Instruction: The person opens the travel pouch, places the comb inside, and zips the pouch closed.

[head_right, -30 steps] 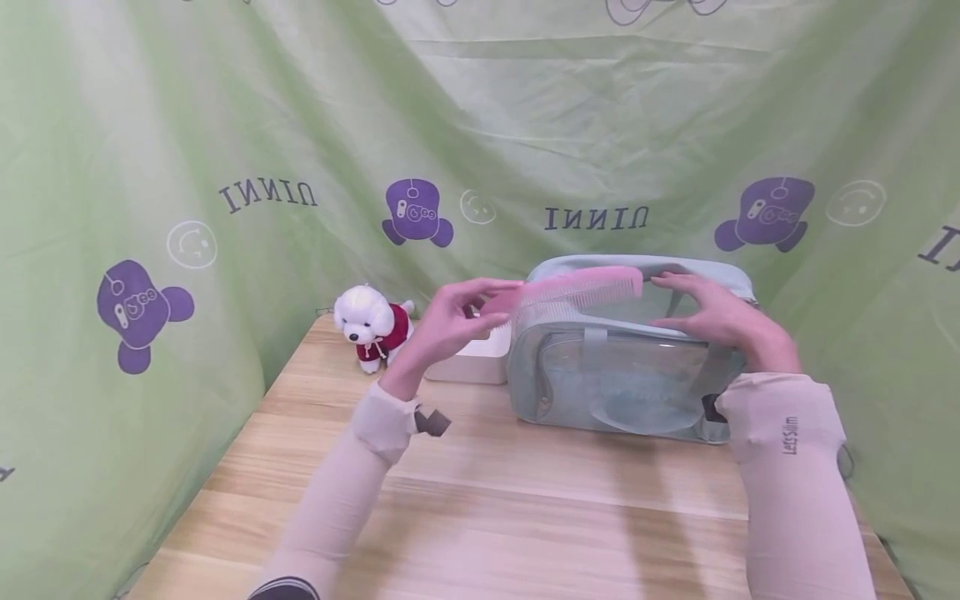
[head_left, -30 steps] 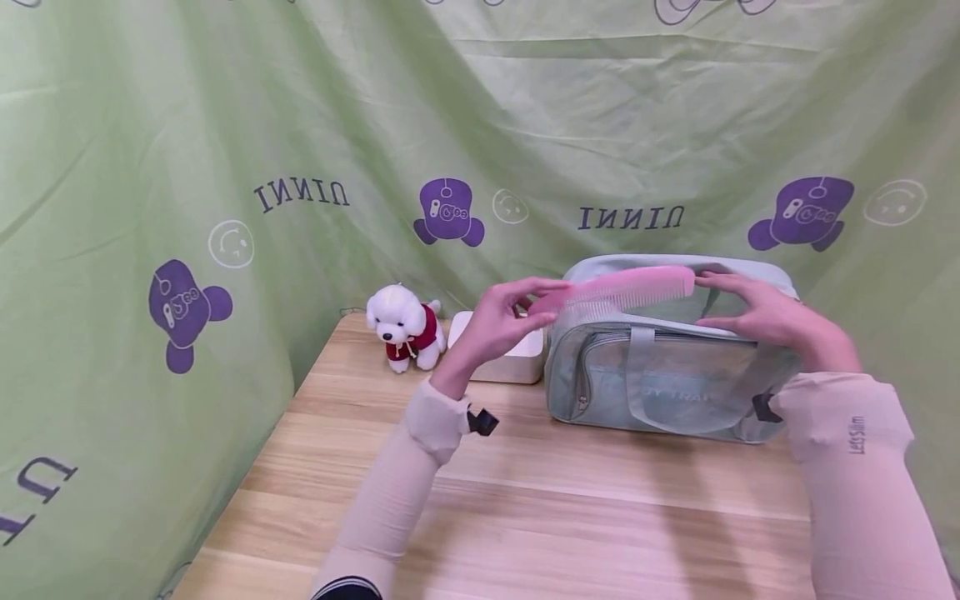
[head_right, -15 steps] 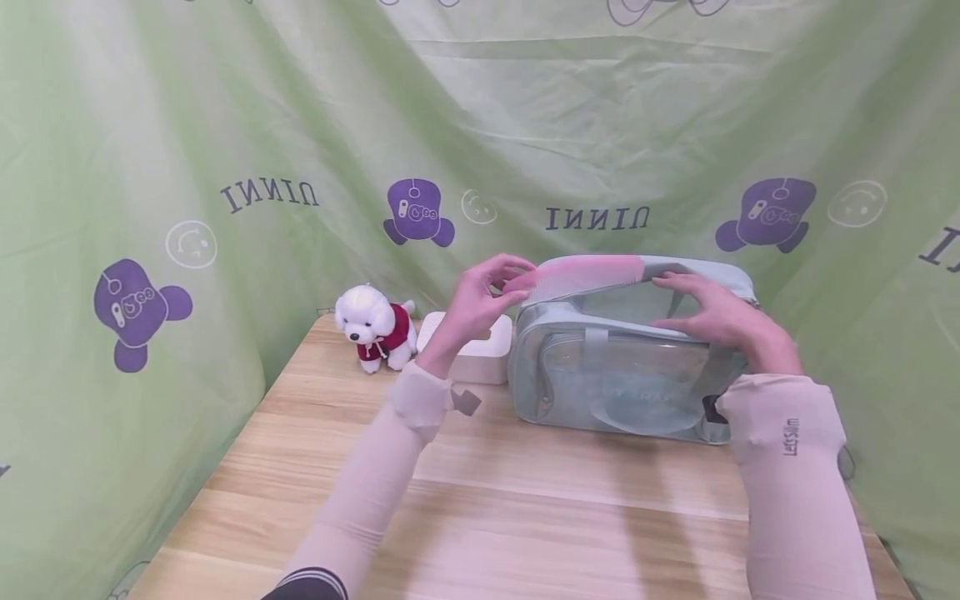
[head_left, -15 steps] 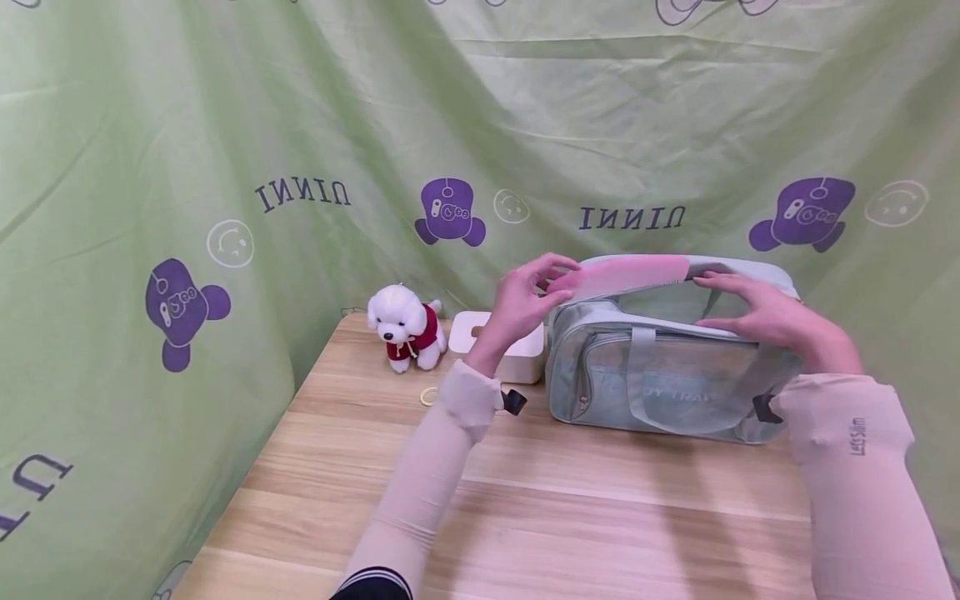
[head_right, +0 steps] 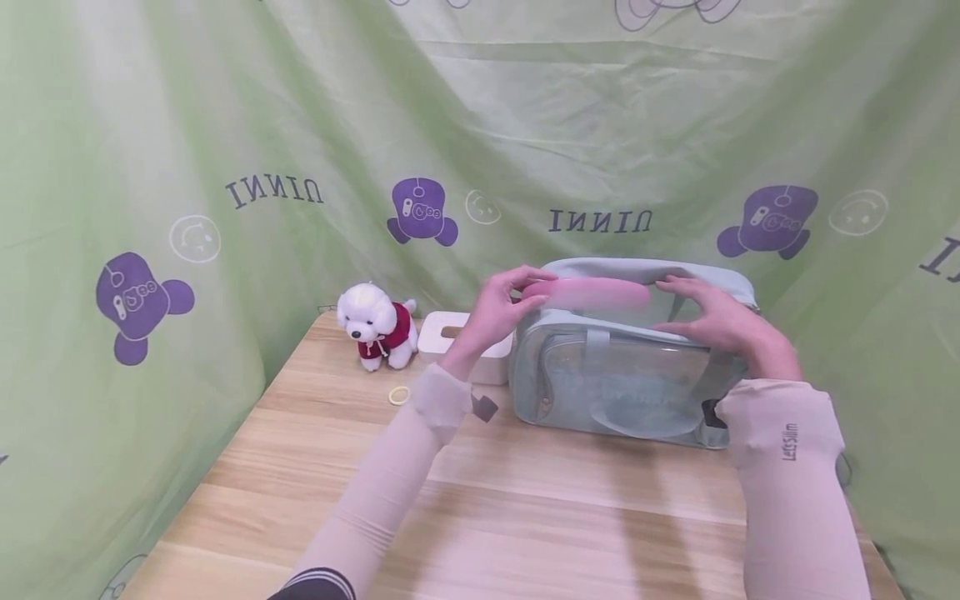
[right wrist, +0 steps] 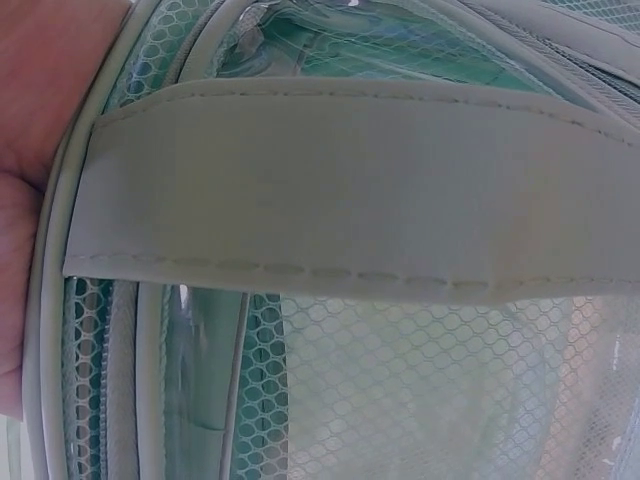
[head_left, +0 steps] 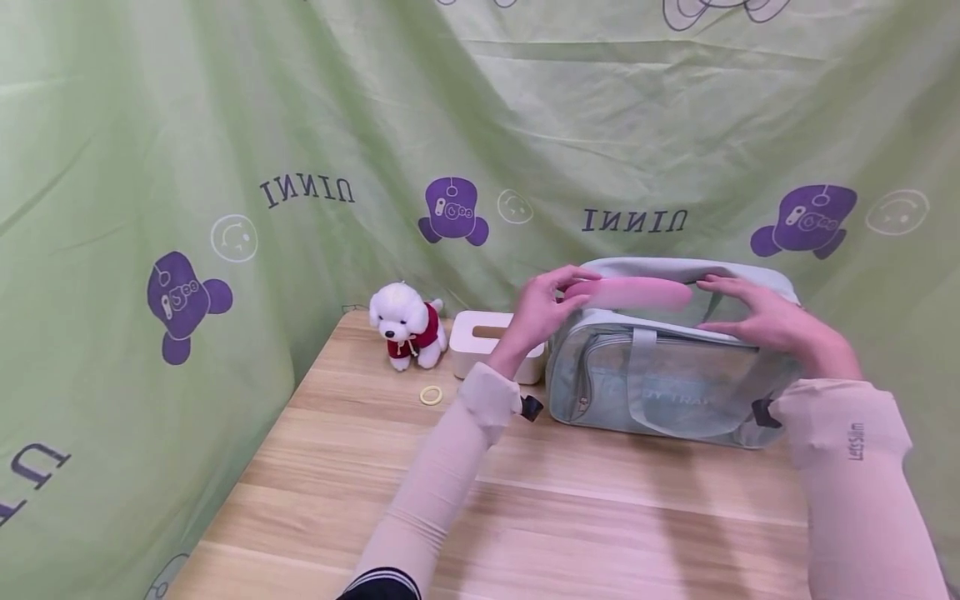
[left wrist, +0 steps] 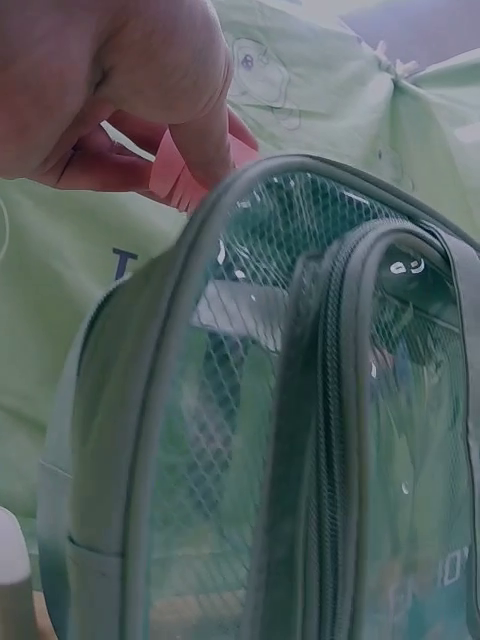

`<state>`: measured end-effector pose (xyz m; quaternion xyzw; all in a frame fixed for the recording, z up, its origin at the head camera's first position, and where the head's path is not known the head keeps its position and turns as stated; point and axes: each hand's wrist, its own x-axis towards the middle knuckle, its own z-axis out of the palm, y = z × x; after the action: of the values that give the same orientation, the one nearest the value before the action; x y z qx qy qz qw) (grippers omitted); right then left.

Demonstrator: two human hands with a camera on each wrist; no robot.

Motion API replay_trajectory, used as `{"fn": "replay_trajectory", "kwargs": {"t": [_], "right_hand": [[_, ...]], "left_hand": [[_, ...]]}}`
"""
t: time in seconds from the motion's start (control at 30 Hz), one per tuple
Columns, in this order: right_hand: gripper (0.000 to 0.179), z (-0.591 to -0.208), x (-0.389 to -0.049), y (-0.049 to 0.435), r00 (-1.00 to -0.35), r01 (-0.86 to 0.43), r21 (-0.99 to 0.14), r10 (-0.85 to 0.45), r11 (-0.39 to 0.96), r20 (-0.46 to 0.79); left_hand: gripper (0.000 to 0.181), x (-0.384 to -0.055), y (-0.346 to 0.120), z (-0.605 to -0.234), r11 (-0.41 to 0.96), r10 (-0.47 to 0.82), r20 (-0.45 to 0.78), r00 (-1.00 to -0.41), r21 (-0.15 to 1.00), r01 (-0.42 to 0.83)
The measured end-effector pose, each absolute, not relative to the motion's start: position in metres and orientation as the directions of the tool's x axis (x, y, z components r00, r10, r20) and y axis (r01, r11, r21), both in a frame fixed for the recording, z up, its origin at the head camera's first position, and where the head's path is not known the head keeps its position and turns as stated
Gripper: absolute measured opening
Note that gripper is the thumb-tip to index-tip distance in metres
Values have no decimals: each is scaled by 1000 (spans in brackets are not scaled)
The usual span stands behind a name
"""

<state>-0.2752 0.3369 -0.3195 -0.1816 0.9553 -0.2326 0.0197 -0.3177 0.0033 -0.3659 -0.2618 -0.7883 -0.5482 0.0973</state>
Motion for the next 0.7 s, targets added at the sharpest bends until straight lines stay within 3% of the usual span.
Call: {"fn": "replay_trajectory", "kwargs": {"t": [0.4, 0.7], "right_hand": [[81, -322, -277, 340, -931, -348, -432, -360, 832, 57], [80, -321, -275, 339, -932, -345, -443, -356, 827, 60]], "left_hand": [[25, -320, 20, -378, 172, 277, 471, -837, 833, 525], [23, -322, 25, -383, 74, 235, 407, -883, 898, 434]]}}
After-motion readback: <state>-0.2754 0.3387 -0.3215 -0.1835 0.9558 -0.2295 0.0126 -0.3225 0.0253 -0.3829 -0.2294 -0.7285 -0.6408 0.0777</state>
